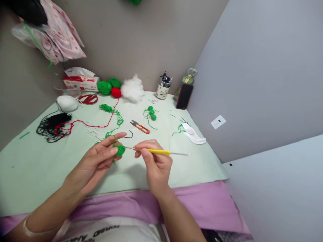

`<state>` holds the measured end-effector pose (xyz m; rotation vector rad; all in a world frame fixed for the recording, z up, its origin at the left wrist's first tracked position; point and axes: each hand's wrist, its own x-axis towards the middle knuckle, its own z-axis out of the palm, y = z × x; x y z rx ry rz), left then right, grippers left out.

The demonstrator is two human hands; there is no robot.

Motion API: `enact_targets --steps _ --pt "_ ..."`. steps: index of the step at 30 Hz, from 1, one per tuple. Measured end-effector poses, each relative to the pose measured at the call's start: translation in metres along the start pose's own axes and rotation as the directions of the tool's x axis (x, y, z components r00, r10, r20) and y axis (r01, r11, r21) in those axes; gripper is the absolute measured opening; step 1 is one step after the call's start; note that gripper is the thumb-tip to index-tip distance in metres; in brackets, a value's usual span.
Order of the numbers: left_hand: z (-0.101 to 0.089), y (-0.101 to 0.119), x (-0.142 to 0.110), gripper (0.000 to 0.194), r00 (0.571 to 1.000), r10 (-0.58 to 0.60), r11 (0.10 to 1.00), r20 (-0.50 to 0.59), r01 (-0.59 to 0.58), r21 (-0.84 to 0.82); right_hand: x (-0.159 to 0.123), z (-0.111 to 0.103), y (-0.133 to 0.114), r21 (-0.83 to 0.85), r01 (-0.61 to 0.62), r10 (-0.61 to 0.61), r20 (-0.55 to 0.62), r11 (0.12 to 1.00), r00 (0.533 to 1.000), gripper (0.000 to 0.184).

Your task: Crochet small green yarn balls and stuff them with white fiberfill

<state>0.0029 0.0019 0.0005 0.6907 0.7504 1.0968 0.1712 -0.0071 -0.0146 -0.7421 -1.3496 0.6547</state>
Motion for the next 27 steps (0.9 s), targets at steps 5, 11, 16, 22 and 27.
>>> enact_targets --steps 5,11,16,22,27 --pt "0.004 -0.005 -0.003 0.038 0.992 0.1 0.98 0.072 -0.11 0.163 0.002 0.007 0.002 0.054 -0.068 0.065 0.062 0.996 0.996 0.017" --pt "0.006 -0.011 0.0 0.046 0.997 0.071 0.996 -0.011 -0.07 0.052 -0.008 0.01 0.004 -0.394 0.303 -0.259 0.161 0.868 0.952 0.033" --pt "0.0 -0.005 0.006 0.032 0.991 -0.122 0.98 0.049 0.128 -0.152 0.0 0.003 0.003 -0.247 0.178 -0.174 0.037 0.953 0.984 0.027" --pt "-0.001 -0.006 0.002 0.035 0.997 0.047 0.993 0.064 -0.053 0.106 0.006 0.005 0.004 0.108 -0.146 0.141 0.057 0.983 0.988 0.016" --pt "-0.003 -0.009 0.0 0.03 0.991 0.099 0.957 0.088 -0.119 0.264 0.004 0.005 0.007 0.193 -0.268 0.265 0.044 0.944 0.963 0.014"
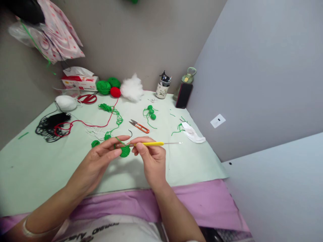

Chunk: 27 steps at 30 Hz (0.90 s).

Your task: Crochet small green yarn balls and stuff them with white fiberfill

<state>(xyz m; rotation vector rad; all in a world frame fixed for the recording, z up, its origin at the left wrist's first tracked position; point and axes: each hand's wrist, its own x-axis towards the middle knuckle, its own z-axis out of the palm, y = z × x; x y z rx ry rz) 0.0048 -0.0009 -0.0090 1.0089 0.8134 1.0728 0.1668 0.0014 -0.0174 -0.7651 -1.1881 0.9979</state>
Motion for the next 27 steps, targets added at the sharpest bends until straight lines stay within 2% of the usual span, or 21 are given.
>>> enact_targets --steps 3,7,10,12,15,18,22,24,27 --pt "-0.001 0.001 0.001 0.028 0.999 0.009 1.0 -0.036 -0.009 0.009 0.002 -0.003 -0.001 0.092 -0.075 0.073 0.017 0.993 0.997 0.018" --pt "-0.002 0.003 0.0 0.029 0.998 0.009 1.0 -0.062 -0.008 0.028 0.002 -0.004 -0.005 0.106 -0.082 0.078 0.042 0.991 0.996 0.021" --pt "-0.002 0.003 -0.001 0.028 0.997 0.031 0.998 -0.074 -0.026 0.062 -0.001 -0.003 -0.009 0.034 -0.029 0.027 0.05 0.999 0.998 0.021" --pt "-0.003 0.002 -0.001 0.027 0.995 0.064 0.992 -0.083 -0.054 0.111 -0.005 -0.002 -0.012 -0.083 0.042 -0.037 0.051 0.996 0.998 0.022" --pt "-0.005 0.0 -0.001 0.028 0.983 0.154 0.965 -0.105 -0.126 0.231 -0.011 -0.002 -0.014 -0.299 0.206 -0.184 0.1 0.932 0.978 0.023" --pt "-0.005 -0.001 -0.001 0.033 0.97 0.214 0.937 -0.114 -0.171 0.305 -0.014 -0.001 -0.014 -0.355 0.32 -0.291 0.133 0.878 0.947 0.025" --pt "-0.005 0.001 -0.003 0.033 0.981 0.171 0.95 -0.091 -0.14 0.279 -0.013 0.0 -0.013 -0.246 0.224 -0.221 0.041 0.943 0.974 0.026" --pt "-0.004 0.002 -0.003 0.031 0.982 0.165 0.949 -0.092 -0.133 0.287 -0.013 0.0 -0.013 -0.25 0.196 -0.194 0.03 0.948 0.98 0.026" --pt "-0.003 0.003 -0.003 0.029 0.98 0.169 0.947 -0.108 -0.131 0.295 -0.013 -0.001 -0.012 -0.329 0.272 -0.252 0.101 0.905 0.962 0.026"
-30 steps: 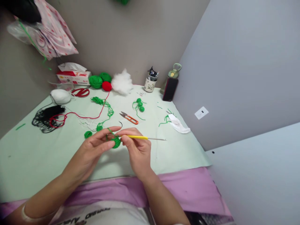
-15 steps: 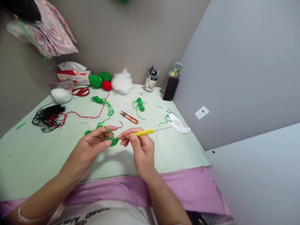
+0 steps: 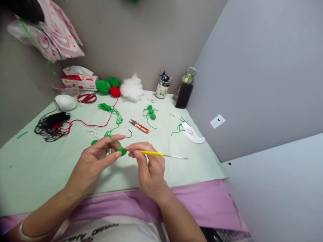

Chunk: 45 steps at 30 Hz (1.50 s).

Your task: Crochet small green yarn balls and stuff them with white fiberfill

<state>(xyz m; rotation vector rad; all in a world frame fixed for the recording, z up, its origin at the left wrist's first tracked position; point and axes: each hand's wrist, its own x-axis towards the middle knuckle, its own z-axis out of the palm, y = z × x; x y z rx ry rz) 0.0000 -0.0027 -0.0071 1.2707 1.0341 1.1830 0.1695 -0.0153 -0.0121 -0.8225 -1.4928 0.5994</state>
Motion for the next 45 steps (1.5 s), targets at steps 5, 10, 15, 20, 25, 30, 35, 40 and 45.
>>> enact_targets --steps 5,10,15,20,25,30,35,40,45 --pt "0.003 0.001 -0.001 0.029 0.997 0.044 0.998 -0.063 -0.042 0.041 0.0 -0.002 0.003 -0.071 0.099 -0.094 0.07 0.993 0.993 0.032" --pt "0.011 0.003 -0.004 0.043 0.996 -0.048 0.989 -0.071 0.037 -0.144 -0.004 0.001 0.011 -0.348 0.344 -0.32 0.126 0.872 0.939 0.037" --pt "0.009 0.005 0.002 0.047 0.938 -0.287 0.797 0.196 0.347 -0.494 -0.005 0.002 0.01 -0.327 0.285 -0.286 0.045 0.901 0.957 0.033" --pt "0.005 0.007 0.005 0.04 0.945 -0.27 0.825 0.184 0.326 -0.463 0.005 0.001 0.005 0.177 -0.094 0.116 -0.117 0.98 0.986 0.019" --pt "0.008 0.005 0.001 0.036 0.958 -0.238 0.889 0.16 0.281 -0.361 0.007 0.005 0.009 0.196 -0.212 0.222 -0.031 0.957 0.974 0.018" --pt "0.01 0.002 0.002 0.036 0.977 -0.177 0.923 0.118 0.206 -0.326 0.003 0.006 0.008 0.143 -0.183 0.192 -0.051 0.973 0.98 0.018" --pt "0.011 0.001 0.004 0.042 0.958 -0.237 0.84 0.159 0.285 -0.463 -0.006 0.004 0.012 -0.276 0.241 -0.223 0.095 0.93 0.97 0.037" --pt "0.006 0.002 0.007 0.029 0.913 -0.337 0.716 0.229 0.406 -0.568 -0.002 0.001 0.009 -0.155 0.11 -0.121 -0.068 0.982 0.99 0.026" --pt "0.006 0.004 0.004 0.034 0.96 -0.24 0.834 0.142 0.279 -0.475 0.009 0.004 0.006 0.212 -0.183 0.2 -0.061 0.96 0.978 0.019"
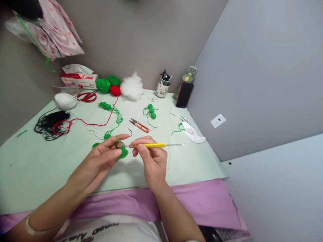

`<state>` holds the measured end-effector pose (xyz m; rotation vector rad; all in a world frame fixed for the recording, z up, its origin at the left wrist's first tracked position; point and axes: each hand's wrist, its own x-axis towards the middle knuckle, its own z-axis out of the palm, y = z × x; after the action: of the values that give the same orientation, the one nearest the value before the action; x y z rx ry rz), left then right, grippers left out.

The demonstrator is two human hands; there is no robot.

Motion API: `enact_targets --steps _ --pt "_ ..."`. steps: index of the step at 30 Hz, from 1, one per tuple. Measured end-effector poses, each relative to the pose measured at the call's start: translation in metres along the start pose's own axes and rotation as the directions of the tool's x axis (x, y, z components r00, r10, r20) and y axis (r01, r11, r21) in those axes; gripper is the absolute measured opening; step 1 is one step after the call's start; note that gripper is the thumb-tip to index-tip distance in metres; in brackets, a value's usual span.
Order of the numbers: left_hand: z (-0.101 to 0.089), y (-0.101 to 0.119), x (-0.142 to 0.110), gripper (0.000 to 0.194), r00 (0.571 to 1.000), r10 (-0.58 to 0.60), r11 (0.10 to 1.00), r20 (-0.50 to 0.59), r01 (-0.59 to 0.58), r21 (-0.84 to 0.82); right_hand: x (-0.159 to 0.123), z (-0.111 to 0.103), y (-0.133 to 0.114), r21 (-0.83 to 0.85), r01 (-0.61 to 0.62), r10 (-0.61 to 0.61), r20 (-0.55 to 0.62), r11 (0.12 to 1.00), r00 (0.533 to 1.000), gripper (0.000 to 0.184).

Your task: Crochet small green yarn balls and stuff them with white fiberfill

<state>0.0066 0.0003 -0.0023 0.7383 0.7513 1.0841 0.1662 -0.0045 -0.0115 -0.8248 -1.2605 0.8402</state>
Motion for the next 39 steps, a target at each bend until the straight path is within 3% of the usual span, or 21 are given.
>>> enact_targets --steps 3,6,10,14,18,21,23,25,27,28,29,31,33,34,36,39 --pt "0.0 -0.003 -0.002 0.035 0.999 0.041 0.99 0.029 -0.044 0.131 -0.001 0.001 0.003 -0.037 -0.017 0.019 0.05 0.999 0.999 0.017" --pt "-0.002 -0.005 -0.003 0.032 0.998 0.062 0.972 0.013 -0.063 0.226 -0.001 -0.002 0.006 0.034 -0.084 0.083 0.028 0.996 0.996 0.018" --pt "-0.004 -0.005 -0.003 0.028 0.997 0.079 0.968 0.004 -0.078 0.238 0.001 -0.006 0.007 0.162 -0.163 0.158 0.048 0.973 0.986 0.019" --pt "-0.006 -0.005 -0.003 0.027 0.992 0.124 0.956 -0.002 -0.119 0.269 0.002 -0.006 0.004 0.167 -0.153 0.14 0.085 0.974 0.986 0.02" --pt "-0.006 -0.003 -0.004 0.026 0.979 0.202 0.899 0.01 -0.189 0.395 -0.003 -0.006 -0.004 -0.018 -0.007 0.009 0.075 1.0 0.997 0.021" --pt "-0.004 -0.003 -0.005 0.027 0.962 0.274 0.835 -0.001 -0.237 0.497 -0.007 -0.007 -0.006 -0.231 0.179 -0.145 0.156 0.956 0.977 0.023" --pt "-0.001 -0.004 -0.005 0.03 0.941 0.338 0.798 -0.018 -0.277 0.535 -0.01 -0.006 -0.004 -0.347 0.355 -0.278 0.253 0.868 0.927 0.026" --pt "0.001 -0.006 -0.005 0.035 0.941 0.336 0.828 -0.037 -0.276 0.489 -0.011 -0.004 0.0 -0.471 0.524 -0.413 0.326 0.71 0.851 0.028" --pt "0.001 -0.007 -0.003 0.044 0.977 0.209 0.932 -0.042 -0.186 0.312 -0.013 -0.002 0.005 -0.562 0.618 -0.506 0.365 0.549 0.781 0.029" --pt "0.0 -0.008 -0.002 0.048 0.994 0.11 0.975 -0.028 -0.102 0.195 -0.013 -0.002 0.007 -0.575 0.635 -0.533 0.365 0.515 0.763 0.03" --pt "0.0 -0.008 -0.001 0.05 1.0 0.016 0.997 -0.005 -0.015 0.081 -0.014 -0.002 0.008 -0.563 0.63 -0.538 0.348 0.535 0.768 0.031" --pt "-0.002 -0.006 0.002 0.049 0.994 -0.104 0.992 0.029 0.106 -0.072 -0.012 -0.003 0.008 -0.469 0.529 -0.475 0.239 0.708 0.847 0.031" --pt "-0.003 -0.003 0.004 0.044 0.994 -0.109 0.988 0.022 0.111 -0.107 -0.008 -0.004 0.006 -0.28 0.323 -0.313 0.083 0.904 0.946 0.027" --pt "-0.003 -0.002 0.004 0.043 0.996 -0.083 0.992 0.011 0.084 -0.096 -0.006 -0.005 0.005 -0.169 0.221 -0.219 0.03 0.961 0.975 0.025" --pt "-0.001 0.0 0.003 0.041 0.999 -0.031 0.999 0.011 0.032 -0.043 -0.002 -0.004 0.005 -0.015 0.094 -0.094 0.009 0.995 0.996 0.022" --pt "0.001 -0.002 0.001 0.035 0.999 0.011 0.998 0.039 -0.013 0.056 -0.001 -0.001 0.007 -0.042 0.097 -0.094 0.057 0.994 0.994 0.019"
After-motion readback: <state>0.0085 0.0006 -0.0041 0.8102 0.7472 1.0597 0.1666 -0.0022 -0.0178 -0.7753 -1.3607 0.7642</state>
